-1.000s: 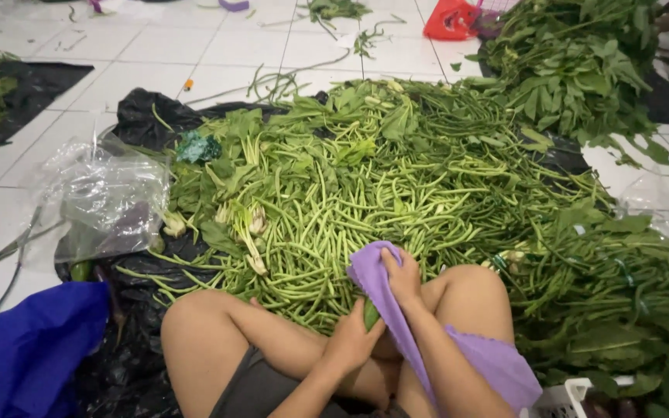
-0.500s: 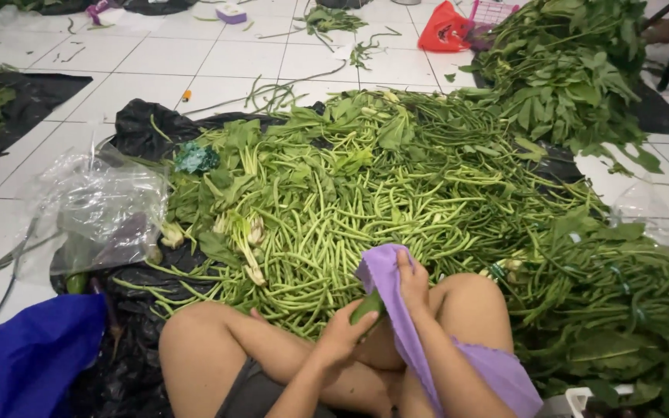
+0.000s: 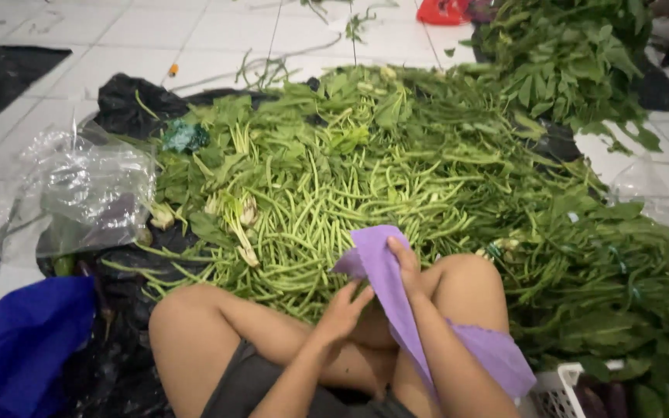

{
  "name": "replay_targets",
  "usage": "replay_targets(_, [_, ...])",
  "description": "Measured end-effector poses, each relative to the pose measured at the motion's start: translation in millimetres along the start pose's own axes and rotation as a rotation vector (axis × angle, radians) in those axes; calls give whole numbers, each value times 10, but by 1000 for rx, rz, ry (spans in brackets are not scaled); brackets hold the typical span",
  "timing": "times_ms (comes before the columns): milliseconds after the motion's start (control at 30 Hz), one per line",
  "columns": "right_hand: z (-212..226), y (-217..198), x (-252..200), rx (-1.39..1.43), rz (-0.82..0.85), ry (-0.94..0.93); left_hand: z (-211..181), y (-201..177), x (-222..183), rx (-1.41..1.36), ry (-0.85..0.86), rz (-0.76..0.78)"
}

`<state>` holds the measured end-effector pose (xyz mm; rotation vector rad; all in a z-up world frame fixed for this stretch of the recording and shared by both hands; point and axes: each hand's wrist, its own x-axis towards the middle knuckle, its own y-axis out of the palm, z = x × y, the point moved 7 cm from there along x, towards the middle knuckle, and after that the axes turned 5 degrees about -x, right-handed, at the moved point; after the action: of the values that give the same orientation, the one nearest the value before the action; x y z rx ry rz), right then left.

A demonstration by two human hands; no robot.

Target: The person is sitting on the floor wiping individual cucumbers and eggplants with a purple cloth before placing them into a plastic crate.

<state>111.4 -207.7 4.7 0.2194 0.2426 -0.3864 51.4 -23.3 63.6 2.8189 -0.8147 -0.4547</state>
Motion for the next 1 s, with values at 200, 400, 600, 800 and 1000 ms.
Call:
replay_targets(200, [421,151,-340,-411,-90,-427,-227,93,-154,348,104,-122])
replay_targets(400, [808,873,-1145,-547,430,-707,366,-140,63,30,32,-273])
replay_targets(600, [712,984,-1278,-810,464,-772,700,-91,178,-58,13,-270])
replay_targets(800, [569,439,-495,-668,172,-530,861,-254,254,-130,16,-280])
replay_targets(1000, [754,912,-1341,-983,296,-1077,987,-392,428,-209,36,-282])
